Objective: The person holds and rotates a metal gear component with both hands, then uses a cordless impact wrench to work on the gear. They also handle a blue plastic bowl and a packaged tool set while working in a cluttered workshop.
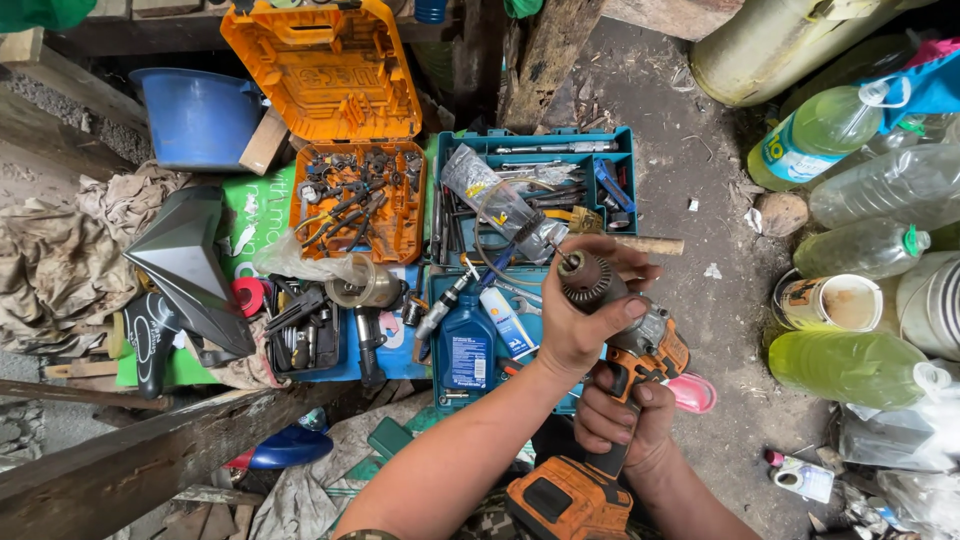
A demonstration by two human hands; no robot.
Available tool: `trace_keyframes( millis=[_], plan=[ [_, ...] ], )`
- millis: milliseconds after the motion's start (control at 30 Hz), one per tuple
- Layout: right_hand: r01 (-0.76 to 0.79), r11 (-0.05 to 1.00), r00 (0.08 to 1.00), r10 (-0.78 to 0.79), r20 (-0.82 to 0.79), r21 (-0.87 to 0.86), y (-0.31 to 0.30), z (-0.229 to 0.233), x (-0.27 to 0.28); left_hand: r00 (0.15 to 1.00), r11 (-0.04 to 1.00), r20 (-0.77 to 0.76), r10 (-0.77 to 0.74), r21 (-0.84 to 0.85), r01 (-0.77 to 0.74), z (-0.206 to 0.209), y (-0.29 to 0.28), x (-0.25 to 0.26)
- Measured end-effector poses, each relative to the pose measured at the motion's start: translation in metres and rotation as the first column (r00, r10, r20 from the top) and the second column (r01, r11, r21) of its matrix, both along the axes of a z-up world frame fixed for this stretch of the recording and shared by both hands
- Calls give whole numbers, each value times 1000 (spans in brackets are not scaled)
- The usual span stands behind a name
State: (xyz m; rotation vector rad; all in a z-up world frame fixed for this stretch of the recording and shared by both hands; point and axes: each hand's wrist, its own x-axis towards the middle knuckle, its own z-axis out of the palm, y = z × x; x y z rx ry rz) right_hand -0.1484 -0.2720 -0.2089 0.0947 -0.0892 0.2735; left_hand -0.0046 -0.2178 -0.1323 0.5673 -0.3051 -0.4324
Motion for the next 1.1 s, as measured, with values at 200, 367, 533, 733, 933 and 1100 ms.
trace_keyframes(
  millis=[200, 367, 533, 733, 933, 1100],
  plan=[
    [17, 996, 999, -20, -30, -88, -4, -10, -7, 1000, 1000, -29, -5, 7, 5, -7, 1, 3],
    [47, 972, 974, -95, -206, -228, -2, -30, -19, 999, 999, -53, -3, 42, 5, -7, 4, 3],
    [67, 968, 967, -123, -225, -240, 0, -26, -22, 996, 999, -84, -4, 37, 7, -12, 3, 0],
    [12, 972, 964, -74, -255, -236, 1, -7, -15, 995, 1000, -95, 10, 6, -10, -14, 4, -3],
    [5, 1000, 999, -6, 42, 25, 6, 17, -1, 994, 992, -69, -85, -104, 78, 0, 2, -5],
    [12, 1000, 1000, -12, -8, -1, 6, 16, 1, 997, 997, -66, -40, -71, 36, 1, 4, -3]
  ],
)
